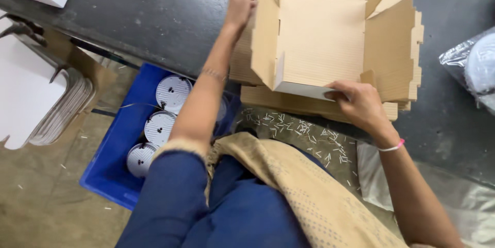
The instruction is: The person folds flat white cardboard boxes into open boxes on the workbench and stacks the folded boxes. They then place a plastic-wrapped round light fixture into one of the folded boxes and continue folding more boxes.
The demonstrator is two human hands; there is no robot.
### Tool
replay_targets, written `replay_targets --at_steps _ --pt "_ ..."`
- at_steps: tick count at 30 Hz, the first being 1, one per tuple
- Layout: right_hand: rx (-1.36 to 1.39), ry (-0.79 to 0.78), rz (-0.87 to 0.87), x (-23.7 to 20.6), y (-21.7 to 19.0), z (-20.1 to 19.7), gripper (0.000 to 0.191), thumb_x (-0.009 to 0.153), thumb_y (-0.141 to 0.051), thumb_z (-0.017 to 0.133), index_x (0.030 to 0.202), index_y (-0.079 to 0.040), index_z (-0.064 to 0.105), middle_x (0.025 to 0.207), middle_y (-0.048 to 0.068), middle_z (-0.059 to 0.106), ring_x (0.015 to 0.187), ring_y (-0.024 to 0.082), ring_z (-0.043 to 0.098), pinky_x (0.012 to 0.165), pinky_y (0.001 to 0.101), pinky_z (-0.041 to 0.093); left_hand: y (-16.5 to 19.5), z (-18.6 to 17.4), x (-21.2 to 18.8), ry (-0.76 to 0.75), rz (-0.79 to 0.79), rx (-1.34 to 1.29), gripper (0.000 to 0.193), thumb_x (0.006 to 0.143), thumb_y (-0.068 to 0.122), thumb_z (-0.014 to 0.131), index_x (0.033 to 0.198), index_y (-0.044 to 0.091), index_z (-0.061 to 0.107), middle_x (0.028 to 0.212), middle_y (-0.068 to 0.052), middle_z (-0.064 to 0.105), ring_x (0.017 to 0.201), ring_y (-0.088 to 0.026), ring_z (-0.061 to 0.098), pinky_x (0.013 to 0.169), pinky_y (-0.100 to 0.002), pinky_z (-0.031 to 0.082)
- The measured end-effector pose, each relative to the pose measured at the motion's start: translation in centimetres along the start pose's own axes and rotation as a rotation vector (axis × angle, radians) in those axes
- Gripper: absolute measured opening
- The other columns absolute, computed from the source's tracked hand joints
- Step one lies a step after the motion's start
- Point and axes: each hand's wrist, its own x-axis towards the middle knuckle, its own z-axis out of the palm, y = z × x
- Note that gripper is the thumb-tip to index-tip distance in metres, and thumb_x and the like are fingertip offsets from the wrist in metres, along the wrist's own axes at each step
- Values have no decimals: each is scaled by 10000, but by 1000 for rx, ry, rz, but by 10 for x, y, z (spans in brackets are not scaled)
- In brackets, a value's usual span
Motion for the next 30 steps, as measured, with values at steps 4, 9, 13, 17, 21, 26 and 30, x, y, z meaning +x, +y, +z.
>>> replay_targets --at_steps 4,9,13,17,21,26,30 --pt "3 22 -10 -3 0 3 268 877 -47 657 1116 -124 748 974 98 764 892 309 738 754 393 562 -8 22 37 -89 65 210 884 938 768 207 1275 151 742 973 -4 715 839 -151 680 749 -289 544" --pt "16 37 86 -3 -2 10 301 855 -42 645 1113 -152 754 973 70 772 874 296 733 736 389 557 -3 31 25 -140 -56 -28 908 918 763 260 1127 65 802 968 -2 770 812 -180 641 729 -310 567" --pt "-114 21 83 1 -17 14 240 874 -85 664 1065 -186 769 946 58 774 873 283 733 732 416 559 -13 29 13 -165 31 -204 738 983 748 322 1285 112 543 1050 -66 820 1021 -132 726 889 -269 598" --pt "-198 -143 17 10 -40 4 427 856 -58 628 1242 -228 695 1058 49 743 993 276 696 827 404 541 -33 28 7 -229 4 -285 673 1033 618 468 1036 5 744 916 -51 715 822 -125 624 750 -261 514" --pt "-240 -293 -169 30 -65 7 719 812 46 543 1465 -255 548 1210 46 663 1096 278 635 926 414 493 -45 34 -1 -55 172 -105 494 1021 518 648 1106 31 664 899 -34 677 825 -120 605 754 -276 497" --pt "-177 -345 -241 44 -78 15 729 816 5 549 1492 -265 509 1282 51 625 1116 312 614 937 451 477 -40 26 -9 -169 111 -249 613 928 562 716 1223 93 454 1009 -68 764 994 -138 661 918 -264 484" --pt "-225 -381 -192 43 -80 12 723 821 -45 566 1500 -282 492 1260 67 609 1112 331 614 906 465 489 -22 2 -18 -337 10 -12 759 882 601 712 1359 59 480 1210 -89 713 1190 -155 622 1056 -279 430"
